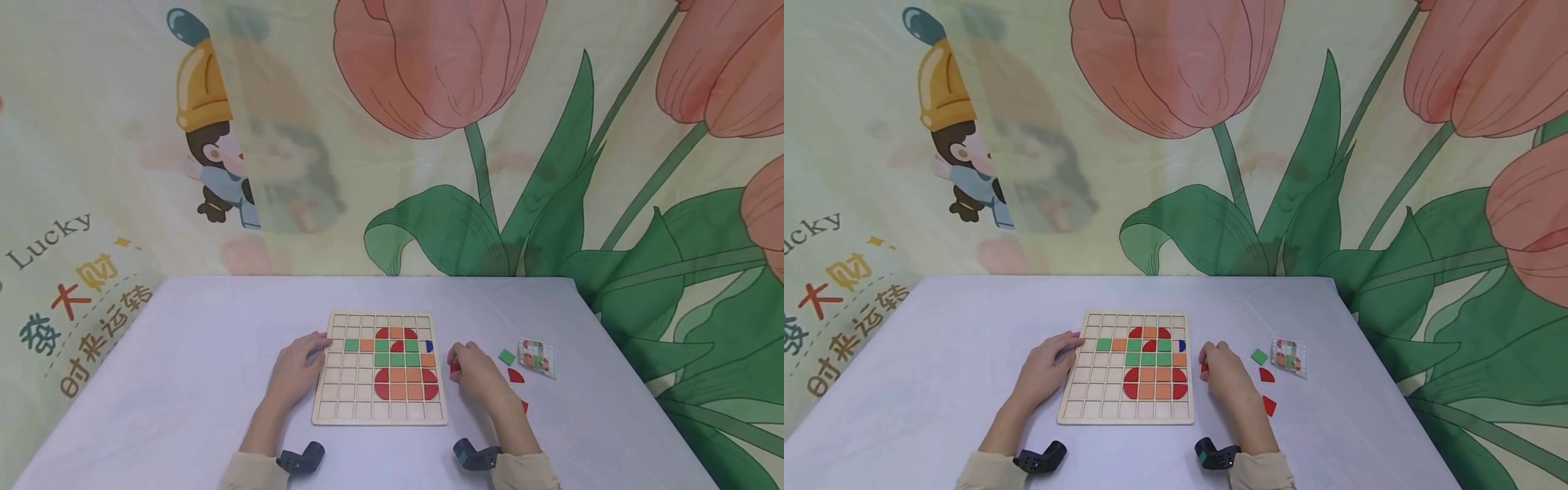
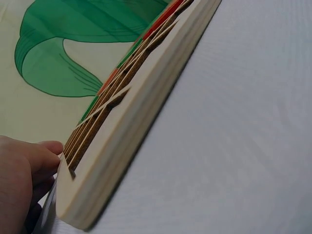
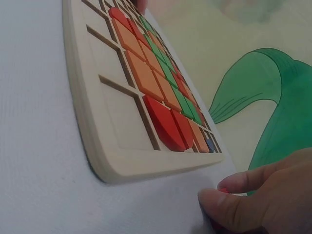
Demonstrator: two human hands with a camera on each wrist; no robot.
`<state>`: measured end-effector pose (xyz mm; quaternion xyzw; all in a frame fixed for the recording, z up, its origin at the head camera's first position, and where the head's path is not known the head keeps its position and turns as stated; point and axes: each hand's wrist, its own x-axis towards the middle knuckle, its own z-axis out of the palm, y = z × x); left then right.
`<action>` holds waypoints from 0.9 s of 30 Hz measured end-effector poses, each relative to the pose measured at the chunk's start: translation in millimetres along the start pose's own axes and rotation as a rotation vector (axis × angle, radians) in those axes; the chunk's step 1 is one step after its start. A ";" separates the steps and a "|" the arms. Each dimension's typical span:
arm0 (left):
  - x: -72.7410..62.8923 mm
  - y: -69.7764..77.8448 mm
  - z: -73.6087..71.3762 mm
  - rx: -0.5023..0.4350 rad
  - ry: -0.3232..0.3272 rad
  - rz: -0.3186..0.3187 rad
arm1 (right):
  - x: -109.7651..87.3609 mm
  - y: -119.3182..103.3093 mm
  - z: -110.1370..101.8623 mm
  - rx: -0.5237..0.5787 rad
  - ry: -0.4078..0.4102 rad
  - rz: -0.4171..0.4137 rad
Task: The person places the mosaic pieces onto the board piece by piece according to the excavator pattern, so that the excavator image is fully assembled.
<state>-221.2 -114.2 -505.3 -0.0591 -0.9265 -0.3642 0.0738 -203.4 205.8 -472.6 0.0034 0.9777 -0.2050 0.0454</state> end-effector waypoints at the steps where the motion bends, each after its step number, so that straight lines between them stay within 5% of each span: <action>1: 0.0 0.1 0.0 0.001 -0.002 -0.001 | -0.1 0.4 -0.5 0.009 -0.004 0.000; 9: 0.7 -0.1 0.5 0.005 -0.019 -0.002 | 0.5 3.2 -4.1 0.081 -0.020 -0.009; 20: 1.0 0.3 1.0 0.005 -0.012 0.006 | 2.7 -4.2 -6.5 0.128 0.147 -0.016; 27: 0.8 0.8 0.0 0.010 -0.011 -0.003 | 4.3 -35.4 -4.8 0.226 0.221 -0.076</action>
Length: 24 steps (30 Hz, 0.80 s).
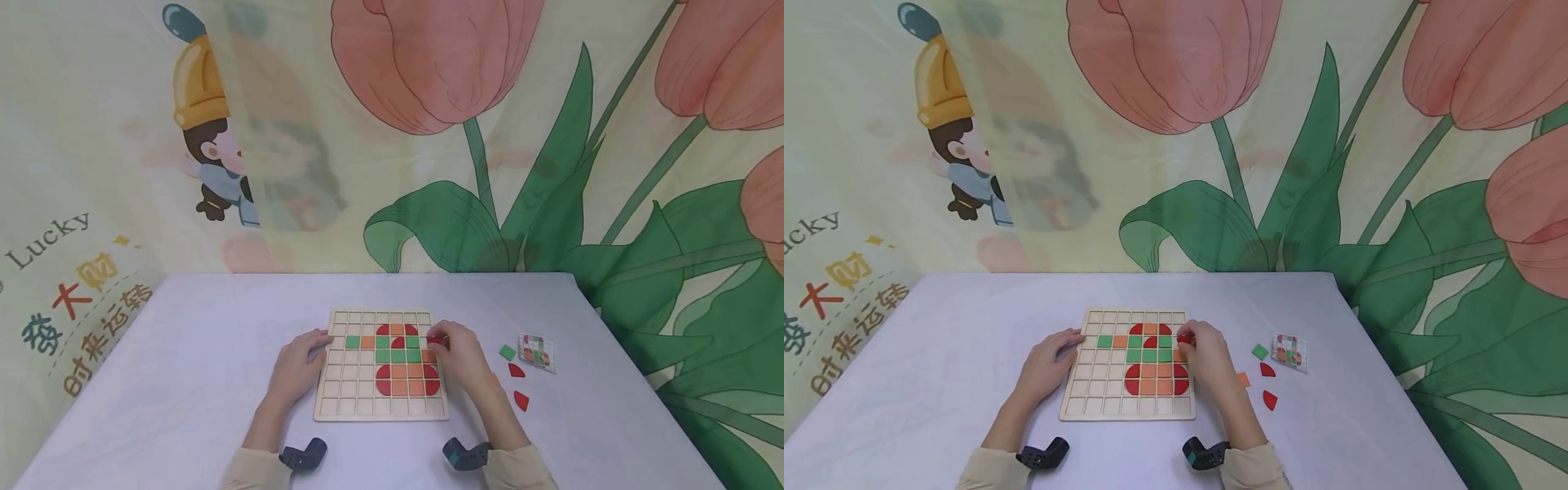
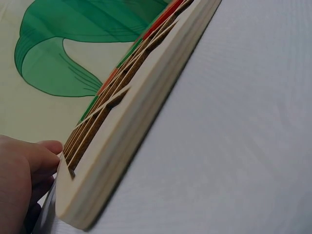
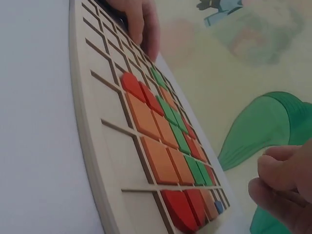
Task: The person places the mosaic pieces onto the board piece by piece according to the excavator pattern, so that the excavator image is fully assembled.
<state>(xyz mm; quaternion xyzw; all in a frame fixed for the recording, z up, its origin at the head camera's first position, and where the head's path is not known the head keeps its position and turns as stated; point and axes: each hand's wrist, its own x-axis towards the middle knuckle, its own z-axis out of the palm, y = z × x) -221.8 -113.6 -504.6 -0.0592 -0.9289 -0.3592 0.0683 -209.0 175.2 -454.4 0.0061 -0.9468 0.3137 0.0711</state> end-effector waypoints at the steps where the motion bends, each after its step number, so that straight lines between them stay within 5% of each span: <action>1: 0.0 0.0 -0.3 0.000 0.000 0.000 | -0.3 -4.6 2.0 0.014 0.003 -0.015; 10: 0.8 -2.2 -1.5 -0.010 0.025 0.004 | 10.4 -34.6 29.5 0.066 0.009 -0.163; 17: 1.0 -3.8 0.0 -0.027 0.006 0.005 | 25.5 -55.7 54.1 0.194 -0.193 -0.102; 24: 0.6 -5.3 0.5 -0.034 0.018 0.033 | 33.9 -75.6 81.0 0.150 -0.165 -0.073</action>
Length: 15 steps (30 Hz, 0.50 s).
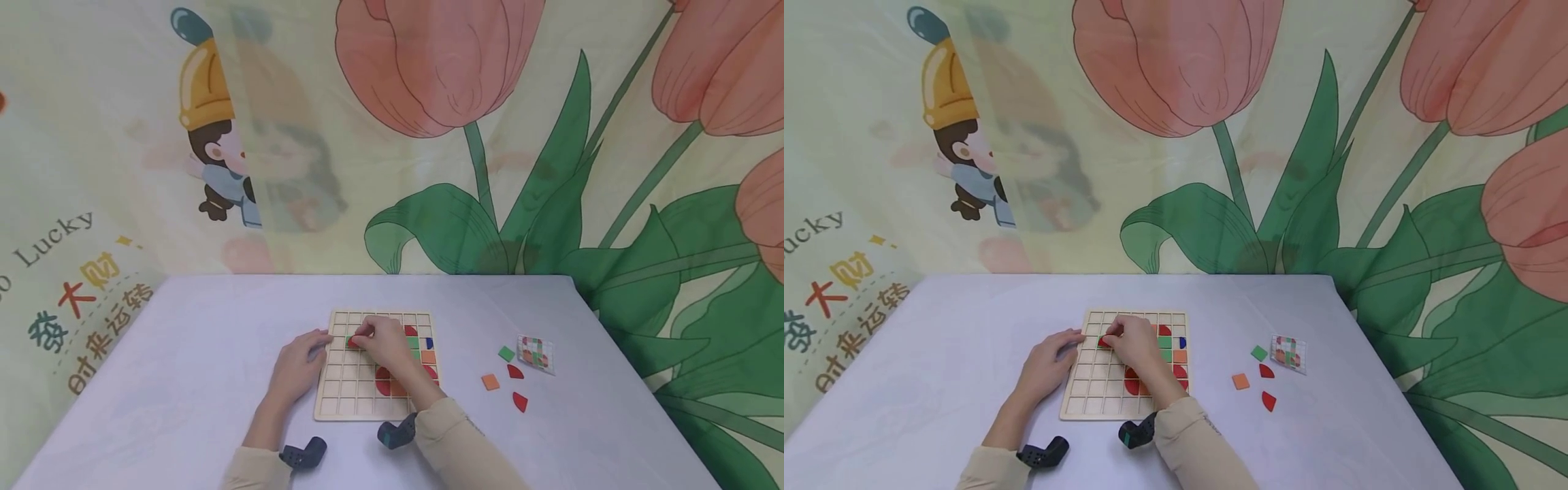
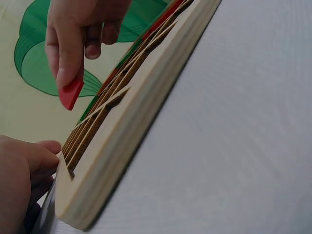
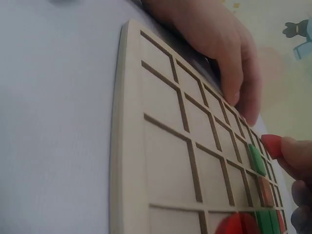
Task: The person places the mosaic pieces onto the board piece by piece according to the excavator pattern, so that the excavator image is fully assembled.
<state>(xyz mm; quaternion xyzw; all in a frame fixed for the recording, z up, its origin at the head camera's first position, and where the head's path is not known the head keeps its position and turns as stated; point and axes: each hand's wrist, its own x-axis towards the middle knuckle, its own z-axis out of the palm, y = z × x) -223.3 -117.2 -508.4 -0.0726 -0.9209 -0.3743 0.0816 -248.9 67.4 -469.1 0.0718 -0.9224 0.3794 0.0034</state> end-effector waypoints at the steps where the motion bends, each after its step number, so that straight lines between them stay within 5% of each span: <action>1: 0.4 -1.1 0.1 0.000 0.003 0.004 | 2.0 -2.8 3.9 -0.012 0.008 0.001; 15: 1.5 -2.6 -1.4 0.013 -0.011 -0.013 | 19.4 -21.8 31.8 -0.330 -0.037 -0.050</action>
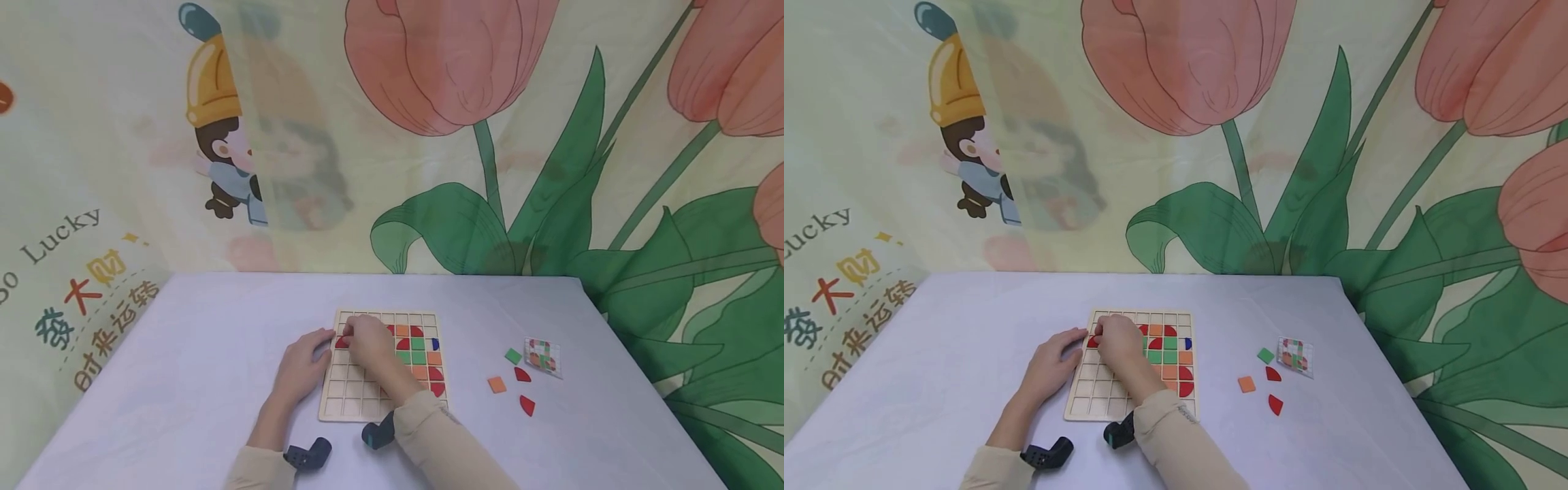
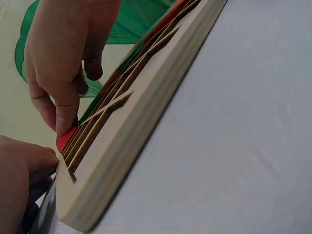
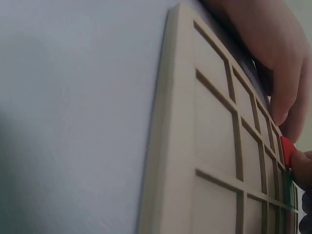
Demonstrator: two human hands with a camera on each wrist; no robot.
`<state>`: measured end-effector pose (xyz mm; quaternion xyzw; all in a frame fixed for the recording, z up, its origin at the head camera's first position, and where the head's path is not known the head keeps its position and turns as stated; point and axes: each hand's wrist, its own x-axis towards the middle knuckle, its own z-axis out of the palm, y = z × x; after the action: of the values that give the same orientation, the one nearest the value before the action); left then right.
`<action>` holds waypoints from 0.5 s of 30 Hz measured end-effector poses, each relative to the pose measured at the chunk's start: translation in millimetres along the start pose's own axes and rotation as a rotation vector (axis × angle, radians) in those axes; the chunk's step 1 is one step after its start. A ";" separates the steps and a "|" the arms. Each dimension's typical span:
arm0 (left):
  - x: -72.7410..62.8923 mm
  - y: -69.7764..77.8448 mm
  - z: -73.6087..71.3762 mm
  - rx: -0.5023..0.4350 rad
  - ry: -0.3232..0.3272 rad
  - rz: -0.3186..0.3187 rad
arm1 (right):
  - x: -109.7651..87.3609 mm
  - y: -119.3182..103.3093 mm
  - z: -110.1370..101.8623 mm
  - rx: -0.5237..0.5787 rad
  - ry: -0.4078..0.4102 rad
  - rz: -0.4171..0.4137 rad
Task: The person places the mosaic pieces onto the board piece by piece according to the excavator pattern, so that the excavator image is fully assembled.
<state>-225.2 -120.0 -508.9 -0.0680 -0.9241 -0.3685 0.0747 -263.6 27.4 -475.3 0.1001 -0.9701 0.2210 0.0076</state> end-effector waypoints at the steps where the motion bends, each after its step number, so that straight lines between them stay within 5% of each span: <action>1: -0.1 0.6 -0.3 0.000 0.001 0.003 | 0.5 -0.9 0.3 -0.017 -0.004 -0.009; 15: 0.7 2.1 -0.7 0.011 0.029 0.044 | -1.1 -5.8 2.3 -0.149 0.006 -0.010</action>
<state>-225.5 -118.9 -506.9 -0.0827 -0.9231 -0.3628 0.0968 -261.3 21.4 -475.0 0.1033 -0.9833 0.1485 0.0190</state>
